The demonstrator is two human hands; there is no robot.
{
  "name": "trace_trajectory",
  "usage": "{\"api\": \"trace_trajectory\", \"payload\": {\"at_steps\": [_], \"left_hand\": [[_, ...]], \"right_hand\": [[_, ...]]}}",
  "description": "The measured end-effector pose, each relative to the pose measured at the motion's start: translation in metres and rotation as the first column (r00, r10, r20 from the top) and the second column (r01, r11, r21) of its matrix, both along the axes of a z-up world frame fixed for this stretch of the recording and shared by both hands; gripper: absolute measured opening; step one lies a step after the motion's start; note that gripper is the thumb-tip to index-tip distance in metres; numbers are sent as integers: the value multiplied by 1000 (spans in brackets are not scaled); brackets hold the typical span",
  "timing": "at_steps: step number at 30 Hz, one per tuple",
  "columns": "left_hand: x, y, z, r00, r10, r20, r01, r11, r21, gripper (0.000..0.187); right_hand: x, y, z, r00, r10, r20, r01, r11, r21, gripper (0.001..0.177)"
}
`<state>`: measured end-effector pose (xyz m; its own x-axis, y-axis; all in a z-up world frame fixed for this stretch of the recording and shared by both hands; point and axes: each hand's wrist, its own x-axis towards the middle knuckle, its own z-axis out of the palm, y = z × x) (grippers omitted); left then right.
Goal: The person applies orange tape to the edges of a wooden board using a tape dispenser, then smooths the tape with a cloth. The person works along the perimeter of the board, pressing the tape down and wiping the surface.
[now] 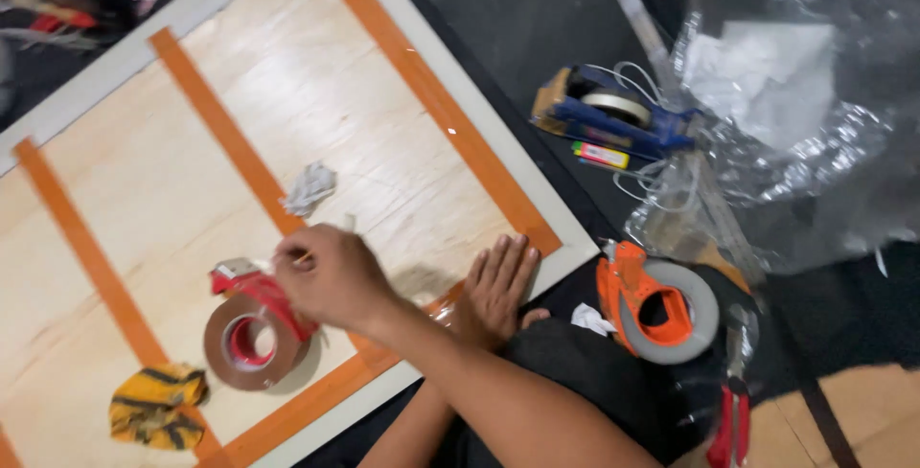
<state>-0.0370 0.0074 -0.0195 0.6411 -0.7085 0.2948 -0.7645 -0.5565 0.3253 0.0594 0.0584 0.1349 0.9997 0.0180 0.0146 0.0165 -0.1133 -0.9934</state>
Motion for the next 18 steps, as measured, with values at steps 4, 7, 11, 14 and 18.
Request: {"api": "trace_trajectory", "payload": {"at_steps": [4, 7, 11, 14, 18], "left_hand": [[-26, 61, -44, 995, 91, 46, -91, 996, 2, 90], [-56, 118, -30, 995, 69, -79, -55, 985, 162, 56], [-96, 189, 65, 882, 277, -380, -118, 912, 392, 87], [-113, 237, 92, 743, 482, -464, -222, 832, 509, 57], [-96, 353, 63, 405, 906, 124, -909, 384, 159, 15]], "right_hand": [[17, -16, -26, 996, 1, -85, -1, 1000, -3, 21], [27, -32, -39, 986, -60, -155, 50, 997, -65, 22], [22, -26, -54, 986, -70, -148, 36, 974, -222, 21], [2, -8, -30, 987, 31, -159, -84, 938, -337, 24], [-22, 21, -17, 975, 193, -109, -222, 844, -488, 25]]}}
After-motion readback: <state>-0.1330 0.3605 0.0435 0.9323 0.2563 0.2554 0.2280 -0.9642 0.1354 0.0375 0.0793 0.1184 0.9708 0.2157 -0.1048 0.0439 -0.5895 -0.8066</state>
